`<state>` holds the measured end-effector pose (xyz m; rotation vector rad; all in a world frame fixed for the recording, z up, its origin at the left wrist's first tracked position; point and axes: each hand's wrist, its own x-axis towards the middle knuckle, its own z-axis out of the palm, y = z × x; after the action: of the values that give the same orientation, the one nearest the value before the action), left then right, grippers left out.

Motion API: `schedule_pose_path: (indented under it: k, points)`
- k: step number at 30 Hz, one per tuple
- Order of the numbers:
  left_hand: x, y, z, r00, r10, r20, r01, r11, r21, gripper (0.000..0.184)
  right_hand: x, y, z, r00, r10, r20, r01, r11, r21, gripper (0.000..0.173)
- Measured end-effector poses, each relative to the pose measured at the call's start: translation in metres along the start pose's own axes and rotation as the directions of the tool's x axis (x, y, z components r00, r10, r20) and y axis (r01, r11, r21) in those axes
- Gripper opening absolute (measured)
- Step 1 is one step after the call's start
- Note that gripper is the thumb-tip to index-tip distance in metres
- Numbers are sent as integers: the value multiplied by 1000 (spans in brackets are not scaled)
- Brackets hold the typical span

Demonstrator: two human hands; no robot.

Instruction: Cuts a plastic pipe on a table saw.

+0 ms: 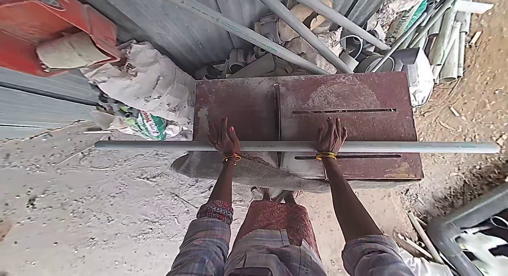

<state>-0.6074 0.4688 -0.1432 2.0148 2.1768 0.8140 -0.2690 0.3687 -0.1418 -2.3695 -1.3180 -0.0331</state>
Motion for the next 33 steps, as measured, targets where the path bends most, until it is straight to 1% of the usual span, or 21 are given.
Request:
schedule_pose_path:
  k: [4,8,10,14,16,18,19,21,22,23,24,25,26,28,31,33]
  points:
    - [4,2,-1,998,-32,46,32,999,12,50,1,2,2,1000,13,12,-13,1000,4,58]
    - [8,6,-2,987,-87,138,78,995,70,53,5,-1,-1,997,36,65,-35,999,-11,59]
    - [10,6,-1,981,-113,155,102,992,79,53,7,-2,-1,995,50,83,-49,999,-19,59]
    - [12,9,-1,982,-101,160,88,993,82,49,11,-3,0,989,109,102,-107,994,-32,58]
    - [15,11,-3,981,-85,176,70,993,92,48,13,-8,-3,984,145,107,-141,989,-44,54]
    - [18,9,-4,981,-50,189,36,996,79,49,15,-12,-4,980,175,96,-171,984,-50,49]
    - [18,7,-2,987,-4,158,-3,999,47,49,15,-13,-4,978,188,88,-184,982,-53,48]
    - [17,0,-1,985,119,122,-117,993,-27,47,17,-13,-2,976,204,82,-199,978,-61,47]
    - [13,-4,0,970,203,135,-197,979,-62,47,19,-13,-2,975,205,81,-199,977,-69,47]
    - [9,-9,-1,937,300,179,-290,954,-78,46,21,-13,-2,974,208,88,-201,976,-78,48]
    - [6,-14,-1,890,382,248,-377,924,-68,46,22,-13,-3,973,211,97,-204,975,-85,48]
    - [5,-18,-2,842,446,303,-454,890,-48,47,24,-13,-3,971,215,104,-206,974,-93,49]
    - [6,-20,-5,806,474,356,-498,867,-25,47,24,-14,-3,971,215,103,-206,974,-95,49]
    - [7,-16,-7,786,456,417,-508,861,15,47,22,-13,-2,978,195,77,-189,979,-81,48]
    - [11,-8,-6,814,366,451,-443,893,76,52,24,-10,0,985,162,64,-158,986,-57,47]
    - [16,-5,-5,823,303,480,-395,913,101,55,22,-8,0,992,117,43,-118,993,2,46]
